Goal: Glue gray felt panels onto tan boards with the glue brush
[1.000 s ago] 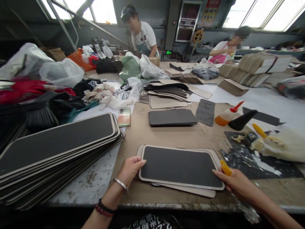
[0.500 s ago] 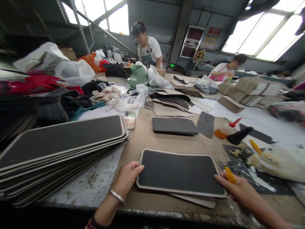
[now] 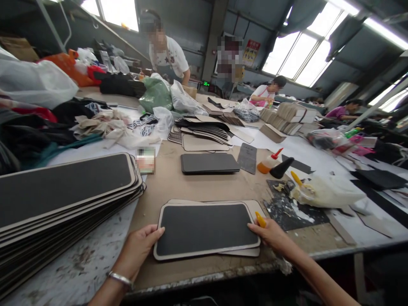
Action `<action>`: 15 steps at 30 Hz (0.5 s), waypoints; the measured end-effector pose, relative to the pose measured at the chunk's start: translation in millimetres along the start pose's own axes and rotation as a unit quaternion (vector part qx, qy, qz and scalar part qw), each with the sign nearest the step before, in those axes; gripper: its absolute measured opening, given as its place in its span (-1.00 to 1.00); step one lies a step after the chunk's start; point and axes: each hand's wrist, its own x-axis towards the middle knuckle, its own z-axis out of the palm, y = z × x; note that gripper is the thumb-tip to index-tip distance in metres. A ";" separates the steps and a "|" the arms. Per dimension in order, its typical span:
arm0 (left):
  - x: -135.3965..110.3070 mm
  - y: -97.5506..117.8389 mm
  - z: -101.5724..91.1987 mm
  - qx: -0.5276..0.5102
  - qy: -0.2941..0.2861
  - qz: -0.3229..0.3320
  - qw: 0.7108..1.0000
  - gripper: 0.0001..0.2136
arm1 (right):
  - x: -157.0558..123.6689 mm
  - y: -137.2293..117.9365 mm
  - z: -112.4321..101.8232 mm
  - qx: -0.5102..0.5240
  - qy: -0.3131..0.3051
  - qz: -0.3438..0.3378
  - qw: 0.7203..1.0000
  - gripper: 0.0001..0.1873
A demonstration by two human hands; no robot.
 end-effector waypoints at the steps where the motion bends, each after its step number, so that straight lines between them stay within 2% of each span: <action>1: -0.5 1.4 0.7 0.002 0.004 0.001 1.000 -0.66 | -0.6 -0.9 0.1 -0.002 -0.001 0.003 1.000 -0.67; 5: -0.8 3.6 4.7 0.009 0.027 0.013 1.000 -0.67 | 1.9 4.0 1.1 -0.004 0.002 -0.002 1.000 -0.66; 11: 5.6 0.3 4.6 0.012 0.060 0.040 0.997 -0.70 | 19.1 29.4 2.9 -0.030 0.004 -0.016 0.999 -0.59; 15: 3.6 -2.1 7.6 -0.001 0.067 0.065 0.996 -0.72 | 18.6 37.6 -4.4 -0.063 -0.001 -0.015 0.998 -0.59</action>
